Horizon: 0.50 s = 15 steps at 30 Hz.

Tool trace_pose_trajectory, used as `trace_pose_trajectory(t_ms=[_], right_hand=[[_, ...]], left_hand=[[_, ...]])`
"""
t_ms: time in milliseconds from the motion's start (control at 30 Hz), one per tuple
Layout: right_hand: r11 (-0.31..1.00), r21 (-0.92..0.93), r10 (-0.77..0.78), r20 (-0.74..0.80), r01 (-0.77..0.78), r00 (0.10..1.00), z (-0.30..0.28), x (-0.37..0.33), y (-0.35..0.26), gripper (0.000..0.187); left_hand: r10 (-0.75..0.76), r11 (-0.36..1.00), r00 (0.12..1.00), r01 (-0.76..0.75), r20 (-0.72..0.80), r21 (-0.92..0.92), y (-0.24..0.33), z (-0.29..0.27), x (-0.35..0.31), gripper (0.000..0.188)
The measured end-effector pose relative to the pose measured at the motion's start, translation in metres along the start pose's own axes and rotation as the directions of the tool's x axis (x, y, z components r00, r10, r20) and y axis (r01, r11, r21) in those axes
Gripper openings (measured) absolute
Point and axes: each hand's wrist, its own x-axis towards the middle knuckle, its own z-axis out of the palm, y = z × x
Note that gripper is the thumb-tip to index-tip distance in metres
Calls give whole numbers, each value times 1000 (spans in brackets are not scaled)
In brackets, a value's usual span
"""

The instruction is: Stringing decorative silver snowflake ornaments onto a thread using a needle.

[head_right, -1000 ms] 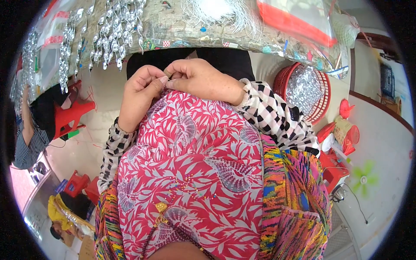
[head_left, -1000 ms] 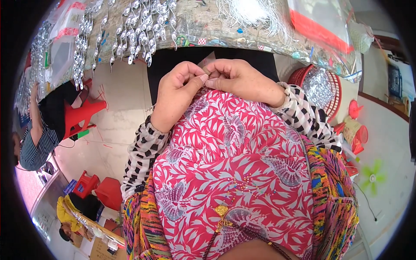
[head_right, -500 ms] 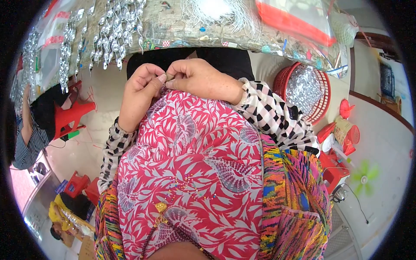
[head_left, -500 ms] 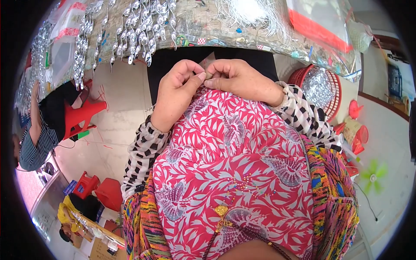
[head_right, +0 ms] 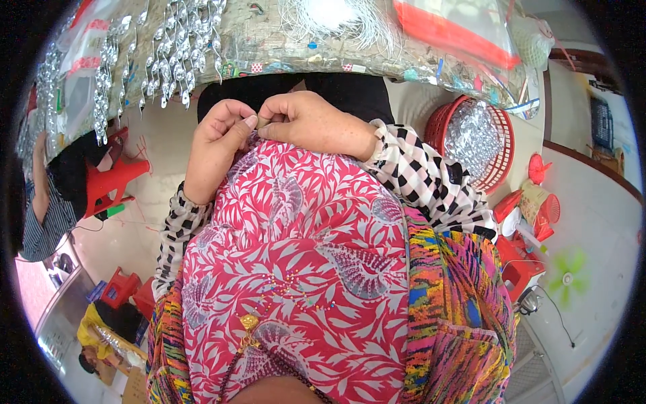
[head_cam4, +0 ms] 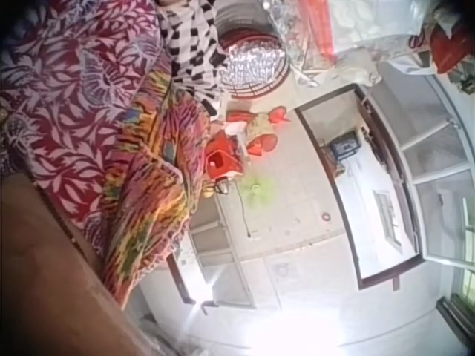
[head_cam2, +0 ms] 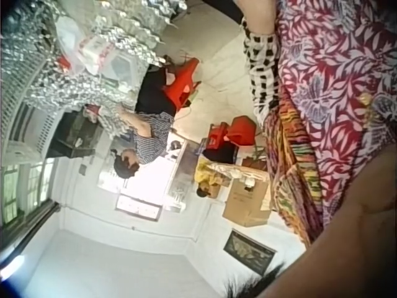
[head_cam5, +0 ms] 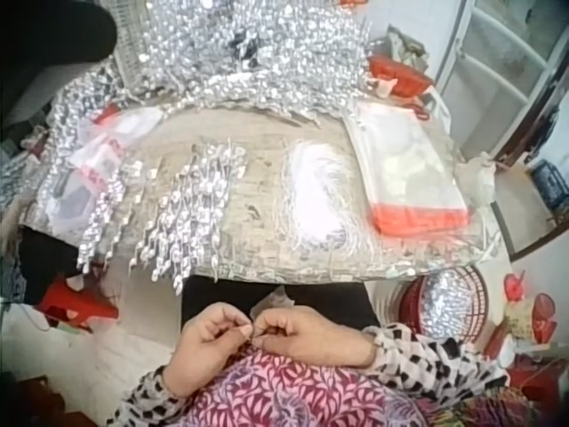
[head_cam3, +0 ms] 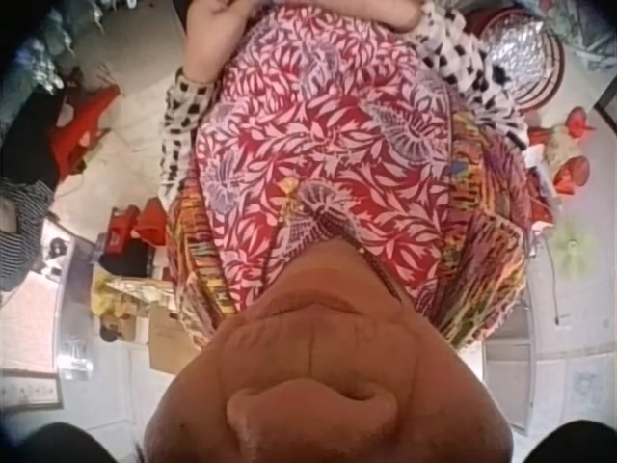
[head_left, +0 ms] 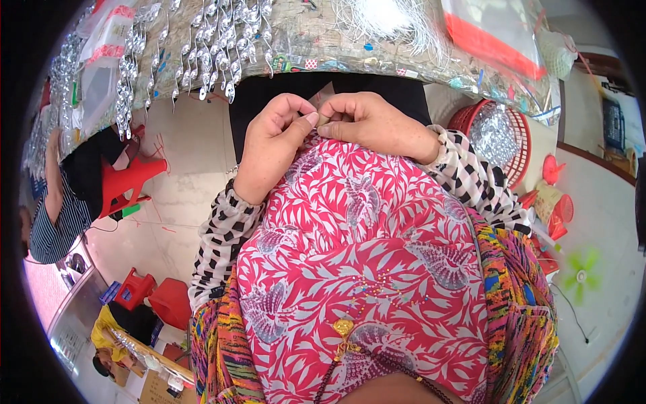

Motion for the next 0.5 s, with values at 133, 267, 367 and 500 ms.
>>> trace_pose_trajectory(t_ms=[133,267,367,500], right_hand=[[1000,-21,2,-4,-2,1000,1,-1,-1,9],[999,-35,7,-8,-7,1000,0,-2,-3,8],[993,-112,-37,-19,34,999,0,-2,-1,7],[989,-127,-82,-47,76,996,-1,0,3,6]], left_hand=[[-9,1000,1000,9,-20,-2,0,1,-2,5],[-5,999,1000,4,-17,-36,-2,1,-2,6],[-2,1000,1000,2,-15,-15,0,0,-1,6],[3,1000,1000,-3,-14,-21,1,1,0,6]])
